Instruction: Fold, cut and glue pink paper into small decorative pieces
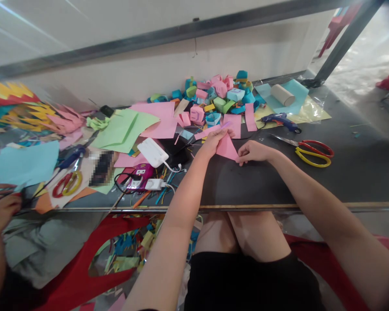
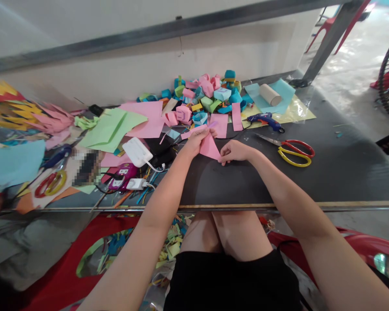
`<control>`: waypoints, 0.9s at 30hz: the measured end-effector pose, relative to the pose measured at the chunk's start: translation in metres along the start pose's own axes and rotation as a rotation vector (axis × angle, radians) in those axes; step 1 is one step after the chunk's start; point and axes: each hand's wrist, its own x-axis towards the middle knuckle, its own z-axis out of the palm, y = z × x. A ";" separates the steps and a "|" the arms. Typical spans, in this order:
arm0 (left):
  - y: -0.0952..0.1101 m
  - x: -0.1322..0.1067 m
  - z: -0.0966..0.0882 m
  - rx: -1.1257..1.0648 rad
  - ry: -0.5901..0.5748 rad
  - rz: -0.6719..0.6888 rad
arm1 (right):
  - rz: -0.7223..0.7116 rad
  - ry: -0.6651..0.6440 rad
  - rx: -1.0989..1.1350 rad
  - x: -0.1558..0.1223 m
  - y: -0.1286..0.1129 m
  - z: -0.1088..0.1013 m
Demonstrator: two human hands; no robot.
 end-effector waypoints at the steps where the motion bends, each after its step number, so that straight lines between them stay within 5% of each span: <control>1: -0.001 0.001 -0.001 -0.010 0.009 0.006 | 0.000 0.000 -0.002 0.000 0.000 0.000; 13: -0.008 0.004 -0.008 0.085 0.083 0.141 | 0.006 0.015 -0.006 0.001 0.002 -0.001; 21: 0.002 -0.003 -0.002 0.179 -0.026 0.242 | 0.000 0.028 -0.011 0.003 0.007 0.000; 27: 0.008 -0.008 0.003 0.254 0.057 0.291 | -0.002 0.030 -0.019 0.005 0.010 -0.001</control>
